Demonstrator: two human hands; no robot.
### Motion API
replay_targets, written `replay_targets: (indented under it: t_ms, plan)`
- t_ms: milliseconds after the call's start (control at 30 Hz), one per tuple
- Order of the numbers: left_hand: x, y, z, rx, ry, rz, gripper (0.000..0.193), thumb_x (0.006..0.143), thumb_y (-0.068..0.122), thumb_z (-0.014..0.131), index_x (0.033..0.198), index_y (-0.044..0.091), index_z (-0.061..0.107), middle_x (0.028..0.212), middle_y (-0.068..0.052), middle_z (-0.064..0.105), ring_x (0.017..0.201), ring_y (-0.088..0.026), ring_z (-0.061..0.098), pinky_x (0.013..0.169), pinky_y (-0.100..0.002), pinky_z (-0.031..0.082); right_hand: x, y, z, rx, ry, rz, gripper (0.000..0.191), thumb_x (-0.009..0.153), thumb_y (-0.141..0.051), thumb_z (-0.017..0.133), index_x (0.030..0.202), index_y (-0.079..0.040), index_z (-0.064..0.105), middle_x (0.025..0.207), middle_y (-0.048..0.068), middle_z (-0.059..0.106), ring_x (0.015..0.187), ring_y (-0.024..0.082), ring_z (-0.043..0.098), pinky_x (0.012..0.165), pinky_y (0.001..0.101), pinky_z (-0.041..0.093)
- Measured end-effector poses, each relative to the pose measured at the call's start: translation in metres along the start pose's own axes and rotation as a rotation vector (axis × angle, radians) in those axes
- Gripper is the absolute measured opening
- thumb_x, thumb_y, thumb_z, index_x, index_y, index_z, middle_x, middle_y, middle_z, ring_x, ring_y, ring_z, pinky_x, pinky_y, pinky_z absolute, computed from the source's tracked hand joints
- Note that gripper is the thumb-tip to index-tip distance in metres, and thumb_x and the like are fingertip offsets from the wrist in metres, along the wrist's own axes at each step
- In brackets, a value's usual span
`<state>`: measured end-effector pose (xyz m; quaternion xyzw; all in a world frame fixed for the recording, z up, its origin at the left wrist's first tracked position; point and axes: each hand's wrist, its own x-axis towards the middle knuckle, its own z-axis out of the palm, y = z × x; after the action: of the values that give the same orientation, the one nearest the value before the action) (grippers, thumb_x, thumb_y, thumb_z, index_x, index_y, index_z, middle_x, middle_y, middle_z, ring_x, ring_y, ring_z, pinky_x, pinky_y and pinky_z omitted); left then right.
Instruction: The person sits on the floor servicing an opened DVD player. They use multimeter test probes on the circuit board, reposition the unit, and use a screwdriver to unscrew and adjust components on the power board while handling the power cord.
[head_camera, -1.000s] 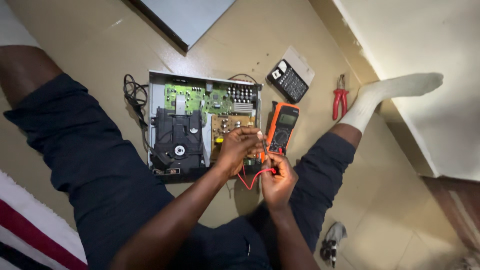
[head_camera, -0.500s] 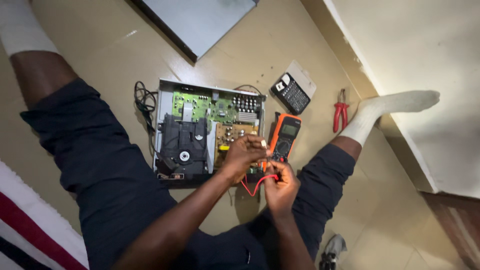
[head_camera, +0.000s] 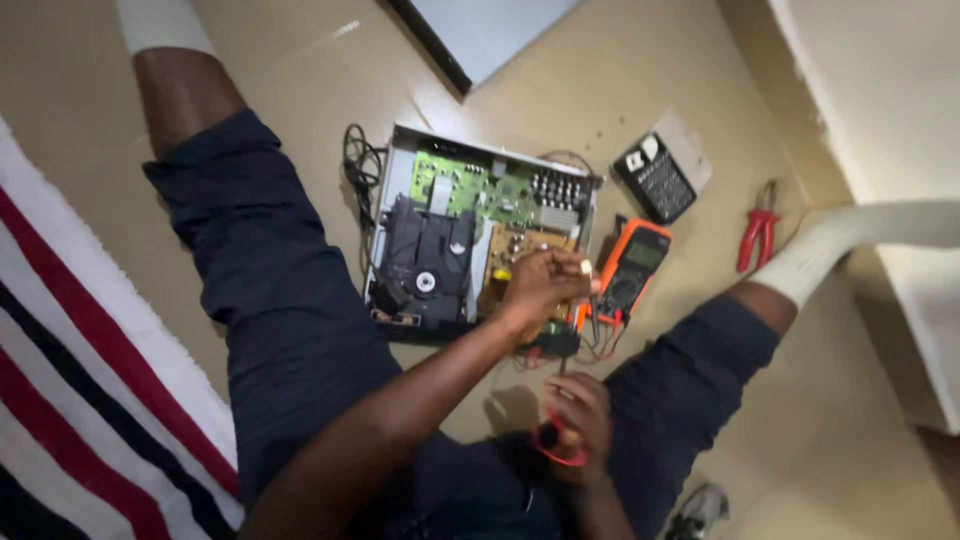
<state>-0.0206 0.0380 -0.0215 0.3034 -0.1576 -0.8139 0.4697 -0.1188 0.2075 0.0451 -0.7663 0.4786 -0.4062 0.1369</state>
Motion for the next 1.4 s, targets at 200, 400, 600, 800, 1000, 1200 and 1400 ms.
replay_targets:
  t_ms: [200, 400, 600, 800, 1000, 1200, 1400]
  plan:
    - [-0.005, 0.011, 0.005, -0.034, 0.0, -0.069, 0.044, 0.082, -0.004, 0.079, 0.122, -0.007, 0.06, 0.101, -0.017, 0.075, 0.089, -0.024, 0.076, 0.075, -0.032, 0.065, -0.038, 0.026, 0.064, 0.286, -0.684, 0.741, 0.041, 0.097, -0.03, 0.051, 0.126, -0.007, 0.069, 0.105, 0.016, 0.077, 0.091, 0.028, 0.074, 0.085, 0.0373, 0.057]
    - [-0.014, 0.016, 0.011, -0.049, -0.002, -0.118, 0.046, 0.084, -0.002, 0.08, 0.124, -0.007, 0.058, 0.102, -0.015, 0.073, 0.091, -0.024, 0.077, 0.077, -0.032, 0.065, -0.03, 0.032, 0.123, 0.63, -0.566, 0.562, 0.057, 0.092, -0.004, 0.057, 0.149, -0.002, 0.047, 0.134, 0.017, 0.064, 0.119, 0.03, 0.062, 0.097, 0.0385, 0.05]
    - [-0.018, 0.02, 0.013, -0.075, -0.03, -0.096, 0.047, 0.083, -0.001, 0.08, 0.126, -0.008, 0.06, 0.103, -0.016, 0.074, 0.09, -0.022, 0.076, 0.077, -0.032, 0.065, 0.008, 0.034, 0.165, 0.728, -0.553, 0.527, 0.054, 0.094, -0.005, 0.058, 0.147, -0.004, 0.049, 0.126, 0.014, 0.063, 0.112, 0.026, 0.061, 0.093, 0.0363, 0.05]
    - [-0.019, 0.02, 0.018, -0.064, -0.053, -0.083, 0.046, 0.085, -0.002, 0.079, 0.126, -0.01, 0.06, 0.104, -0.017, 0.073, 0.091, -0.022, 0.076, 0.078, -0.032, 0.065, 0.022, 0.029, 0.181, 0.728, -0.573, 0.514, 0.051, 0.096, -0.007, 0.059, 0.146, -0.006, 0.051, 0.118, 0.011, 0.063, 0.105, 0.022, 0.06, 0.088, 0.0341, 0.05]
    - [-0.019, 0.027, 0.017, -0.039, -0.068, -0.061, 0.047, 0.085, -0.002, 0.078, 0.129, -0.009, 0.06, 0.104, -0.016, 0.074, 0.091, -0.022, 0.076, 0.077, -0.029, 0.064, 0.037, 0.037, 0.187, 0.733, -0.599, 0.501, 0.048, 0.097, -0.008, 0.059, 0.144, -0.007, 0.053, 0.11, 0.007, 0.062, 0.098, 0.019, 0.059, 0.084, 0.0318, 0.049]
    - [-0.017, 0.032, 0.017, -0.045, -0.07, -0.049, 0.044, 0.086, -0.002, 0.077, 0.126, -0.009, 0.06, 0.102, -0.016, 0.075, 0.089, -0.022, 0.077, 0.074, -0.029, 0.063, 0.041, 0.038, 0.195, 0.737, -0.595, 0.517, 0.045, 0.099, -0.01, 0.06, 0.143, -0.009, 0.055, 0.102, 0.004, 0.062, 0.091, 0.015, 0.058, 0.08, 0.0296, 0.049]
    - [-0.015, 0.045, 0.01, -0.02, -0.058, -0.012, 0.044, 0.084, -0.002, 0.078, 0.125, -0.007, 0.063, 0.102, -0.016, 0.076, 0.089, -0.022, 0.076, 0.074, -0.028, 0.064, 0.047, 0.042, 0.194, 0.711, -0.606, 0.52, 0.042, 0.1, -0.011, 0.061, 0.141, -0.011, 0.057, 0.094, 0.001, 0.061, 0.084, 0.011, 0.057, 0.075, 0.0274, 0.049]
